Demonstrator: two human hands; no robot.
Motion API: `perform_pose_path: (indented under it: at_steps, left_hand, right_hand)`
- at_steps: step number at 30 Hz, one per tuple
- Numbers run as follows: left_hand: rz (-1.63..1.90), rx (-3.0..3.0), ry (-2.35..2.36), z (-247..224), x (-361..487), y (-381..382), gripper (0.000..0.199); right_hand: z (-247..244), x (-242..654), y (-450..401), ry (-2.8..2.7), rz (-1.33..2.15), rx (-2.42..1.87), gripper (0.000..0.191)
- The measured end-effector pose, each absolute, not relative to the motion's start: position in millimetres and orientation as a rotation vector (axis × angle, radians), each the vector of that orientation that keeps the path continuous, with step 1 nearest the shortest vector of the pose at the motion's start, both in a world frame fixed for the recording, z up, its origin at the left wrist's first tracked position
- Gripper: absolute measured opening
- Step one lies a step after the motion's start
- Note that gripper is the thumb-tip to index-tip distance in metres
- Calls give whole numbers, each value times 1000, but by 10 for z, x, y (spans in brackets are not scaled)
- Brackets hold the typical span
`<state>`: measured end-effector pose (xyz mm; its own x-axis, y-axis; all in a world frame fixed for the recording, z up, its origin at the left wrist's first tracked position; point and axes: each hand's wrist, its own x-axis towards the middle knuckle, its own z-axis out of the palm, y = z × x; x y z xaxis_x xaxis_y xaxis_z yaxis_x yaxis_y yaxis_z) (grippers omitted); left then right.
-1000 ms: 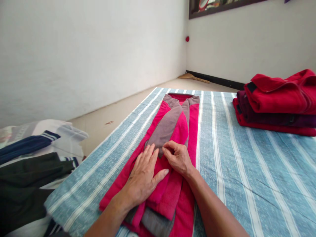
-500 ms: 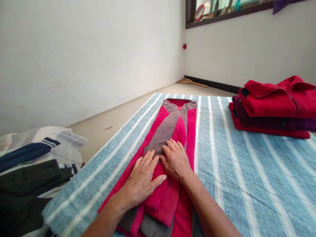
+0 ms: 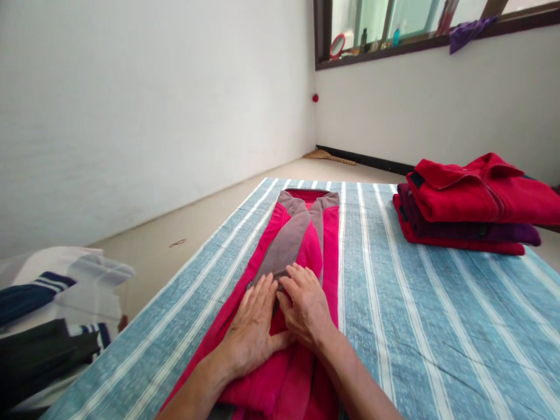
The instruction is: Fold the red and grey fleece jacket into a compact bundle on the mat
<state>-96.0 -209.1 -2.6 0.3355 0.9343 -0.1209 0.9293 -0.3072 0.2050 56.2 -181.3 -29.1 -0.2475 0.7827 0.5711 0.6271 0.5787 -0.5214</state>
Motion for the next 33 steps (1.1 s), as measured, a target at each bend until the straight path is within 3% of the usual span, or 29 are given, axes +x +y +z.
perform_pose_path:
  at_steps: [7,12,33]
  left_hand:
    - [17,2313,1671,21,-953,-2103,105]
    - [-81,2267,1664,68,-954,-2106,103]
    - [-55,2284,1641,-31,-997,-2114,105]
  right_hand:
    - [-22,398,-1416,-2254,187,-1255,41]
    - [-116,381,-1064,-2427,203,-1349,52]
    - [-212,436,-739,-2335,123,-1424,49]
